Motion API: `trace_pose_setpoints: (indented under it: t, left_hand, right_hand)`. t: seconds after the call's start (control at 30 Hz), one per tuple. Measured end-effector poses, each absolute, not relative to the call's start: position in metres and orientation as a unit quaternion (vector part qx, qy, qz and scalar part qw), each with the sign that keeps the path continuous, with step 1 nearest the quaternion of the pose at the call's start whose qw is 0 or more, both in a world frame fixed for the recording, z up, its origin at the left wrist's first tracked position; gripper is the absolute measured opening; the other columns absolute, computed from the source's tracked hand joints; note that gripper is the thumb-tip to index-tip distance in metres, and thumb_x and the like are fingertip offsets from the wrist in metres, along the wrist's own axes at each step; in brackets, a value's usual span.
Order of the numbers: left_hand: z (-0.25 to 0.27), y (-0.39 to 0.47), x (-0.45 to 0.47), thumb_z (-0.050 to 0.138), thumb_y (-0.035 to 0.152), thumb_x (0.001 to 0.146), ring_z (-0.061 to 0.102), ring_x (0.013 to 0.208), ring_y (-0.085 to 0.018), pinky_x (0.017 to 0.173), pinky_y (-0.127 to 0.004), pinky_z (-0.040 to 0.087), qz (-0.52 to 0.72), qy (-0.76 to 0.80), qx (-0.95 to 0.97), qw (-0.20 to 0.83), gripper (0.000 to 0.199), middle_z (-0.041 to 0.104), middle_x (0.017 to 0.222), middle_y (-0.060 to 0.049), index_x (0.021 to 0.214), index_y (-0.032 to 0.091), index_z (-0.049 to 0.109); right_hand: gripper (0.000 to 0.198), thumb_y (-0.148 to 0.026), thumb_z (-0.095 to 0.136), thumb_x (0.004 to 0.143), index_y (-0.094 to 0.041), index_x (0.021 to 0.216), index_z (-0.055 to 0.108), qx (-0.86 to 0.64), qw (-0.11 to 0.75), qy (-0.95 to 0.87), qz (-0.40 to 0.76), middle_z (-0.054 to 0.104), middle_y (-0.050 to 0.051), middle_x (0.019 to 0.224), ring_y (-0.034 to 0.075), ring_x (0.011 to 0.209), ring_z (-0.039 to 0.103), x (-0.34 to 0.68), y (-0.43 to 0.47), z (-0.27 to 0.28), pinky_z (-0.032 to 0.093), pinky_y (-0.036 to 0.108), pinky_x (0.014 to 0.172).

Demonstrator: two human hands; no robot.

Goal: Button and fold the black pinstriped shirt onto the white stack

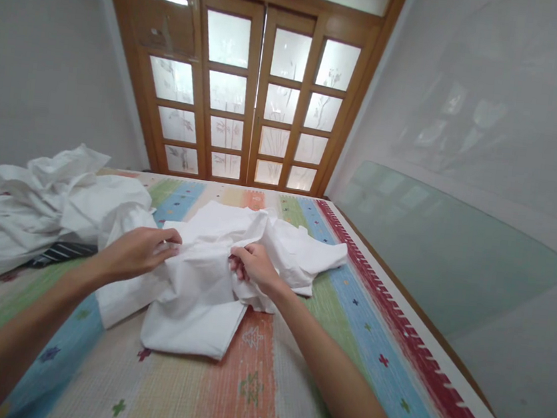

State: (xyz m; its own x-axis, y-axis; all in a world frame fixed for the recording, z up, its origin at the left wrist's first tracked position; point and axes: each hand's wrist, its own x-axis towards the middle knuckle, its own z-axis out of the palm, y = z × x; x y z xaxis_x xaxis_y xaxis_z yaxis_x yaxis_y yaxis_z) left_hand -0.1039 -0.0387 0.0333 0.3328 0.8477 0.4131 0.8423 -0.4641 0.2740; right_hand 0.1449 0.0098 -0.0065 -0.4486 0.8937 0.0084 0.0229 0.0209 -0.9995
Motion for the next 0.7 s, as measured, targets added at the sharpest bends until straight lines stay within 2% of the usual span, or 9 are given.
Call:
trace_pose_setpoints:
  t: [0.13,0.2,0.33,0.43,0.7]
  left_hand:
    - [0.04,-0.039,-0.082,0.054,0.015,0.071,0.066,0.084,-0.021,0.077,-0.03,0.047,0.264,0.483,0.835,0.018,0.033,0.071,0.097,-0.006,0.101,0.02,0.064]
    - [0.042,-0.037,-0.064,0.056,0.018,0.074,0.065,0.088,-0.022,0.081,-0.032,0.047,0.265,0.475,0.839,0.019,0.03,0.071,0.099,-0.008,0.102,0.019,0.065]
    - [0.036,-0.027,-0.039,0.061,0.03,0.08,0.065,0.082,-0.023,0.076,-0.031,0.046,0.268,0.469,0.84,0.037,0.018,0.071,0.088,-0.009,0.09,0.018,0.068]
    - [0.027,-0.021,-0.033,0.064,0.027,0.079,0.064,0.074,-0.02,0.071,-0.028,0.044,0.27,0.492,0.826,0.063,0.011,0.071,0.079,-0.007,0.081,0.017,0.068]
    - [0.007,-0.013,-0.033,0.057,0.029,0.083,0.055,0.059,-0.013,0.06,-0.022,0.037,0.284,0.487,0.812,0.15,0.027,0.067,0.063,-0.003,0.066,0.014,0.071]
  right_hand:
    - [0.032,-0.036,0.056,0.077,-0.015,0.053,0.056,-0.365,0.341,-0.64,0.584,0.054,-0.002,0.043,0.006,0.032,0.044,0.142,0.008,-0.009,0.027,0.017,0.03]
    - [0.034,-0.037,0.055,0.078,-0.015,0.053,0.056,-0.358,0.335,-0.656,0.574,0.052,-0.002,0.042,0.006,0.031,0.043,0.14,0.007,-0.009,0.028,0.017,0.03]
    - [0.036,-0.042,0.054,0.08,-0.016,0.054,0.056,-0.353,0.338,-0.656,0.575,0.051,-0.003,0.042,0.007,0.032,0.043,0.138,0.006,-0.01,0.027,0.018,0.031]
    - [0.036,-0.044,0.055,0.078,-0.016,0.056,0.055,-0.364,0.36,-0.638,0.575,0.051,-0.003,0.042,0.007,0.032,0.042,0.141,0.006,-0.013,0.025,0.018,0.031]
    - [0.03,-0.041,0.058,0.075,-0.015,0.059,0.058,-0.367,0.411,-0.63,0.548,0.046,-0.006,0.042,0.004,0.032,0.034,0.142,0.007,-0.016,0.022,0.018,0.032]
